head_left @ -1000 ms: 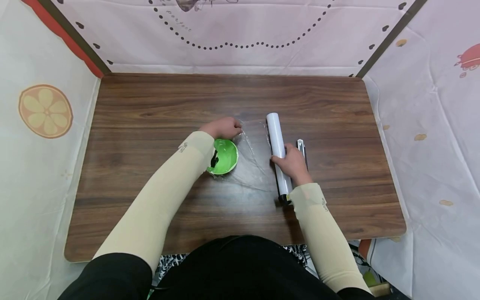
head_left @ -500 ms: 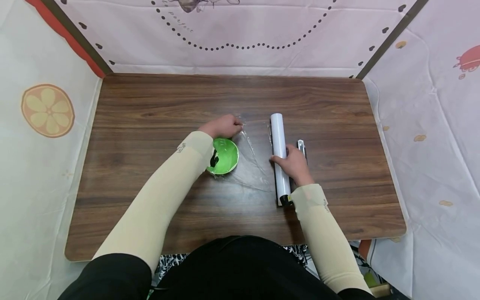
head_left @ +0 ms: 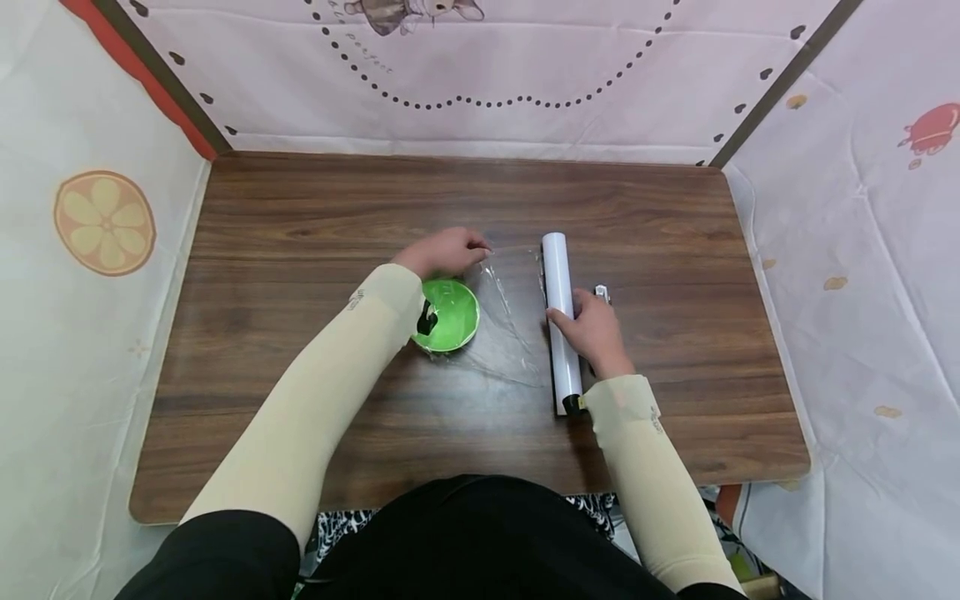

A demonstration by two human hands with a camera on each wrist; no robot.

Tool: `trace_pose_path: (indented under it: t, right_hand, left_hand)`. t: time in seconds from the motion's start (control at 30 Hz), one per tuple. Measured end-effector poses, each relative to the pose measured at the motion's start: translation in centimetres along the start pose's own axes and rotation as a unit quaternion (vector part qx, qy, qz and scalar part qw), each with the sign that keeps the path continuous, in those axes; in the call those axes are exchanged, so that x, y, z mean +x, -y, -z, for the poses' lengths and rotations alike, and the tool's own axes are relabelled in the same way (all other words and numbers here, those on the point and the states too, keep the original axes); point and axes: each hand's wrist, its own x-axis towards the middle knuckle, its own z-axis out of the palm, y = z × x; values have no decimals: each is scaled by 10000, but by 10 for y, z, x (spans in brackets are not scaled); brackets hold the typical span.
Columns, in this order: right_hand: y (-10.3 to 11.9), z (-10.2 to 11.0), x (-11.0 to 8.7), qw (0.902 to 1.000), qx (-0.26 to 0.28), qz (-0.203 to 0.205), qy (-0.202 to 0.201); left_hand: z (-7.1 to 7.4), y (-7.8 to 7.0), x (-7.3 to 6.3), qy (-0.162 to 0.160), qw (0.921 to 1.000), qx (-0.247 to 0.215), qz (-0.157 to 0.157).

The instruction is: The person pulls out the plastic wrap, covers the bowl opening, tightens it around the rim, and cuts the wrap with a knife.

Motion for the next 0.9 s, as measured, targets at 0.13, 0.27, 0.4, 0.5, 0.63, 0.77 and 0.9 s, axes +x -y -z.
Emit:
trace_pose_path:
  t: [0.13, 0.27, 0.4, 0.5, 0.63, 0.77, 0.9]
  right_hand:
    - [16, 5, -9, 9992, -167, 144, -326]
    - [38, 9, -22, 9976, -100, 489, -475]
    - [55, 3, -33, 9947, -16, 916, -468]
    - [66, -5, -40, 9923, 147, 1169, -386]
    - [77, -21, -49, 9872, 273, 1549, -259]
    - [86, -40, -58, 9799, 173, 1984, -89]
    - [92, -53, -64, 9759, 32, 2180, -22]
  left_hand:
    - [4, -2, -12, -48, 9999, -81, -73]
    - [9, -6, -24, 8, 10000, -76, 6]
    - [13, -11, -38, 60, 9998, -10, 178]
    - [15, -14, -47, 61, 9996, 69, 279]
    - [13, -14, -59, 65, 9997, 105, 230]
    - [9, -10, -69, 83, 10000, -44, -15]
    - [4, -2, -77, 13, 9992, -229, -319]
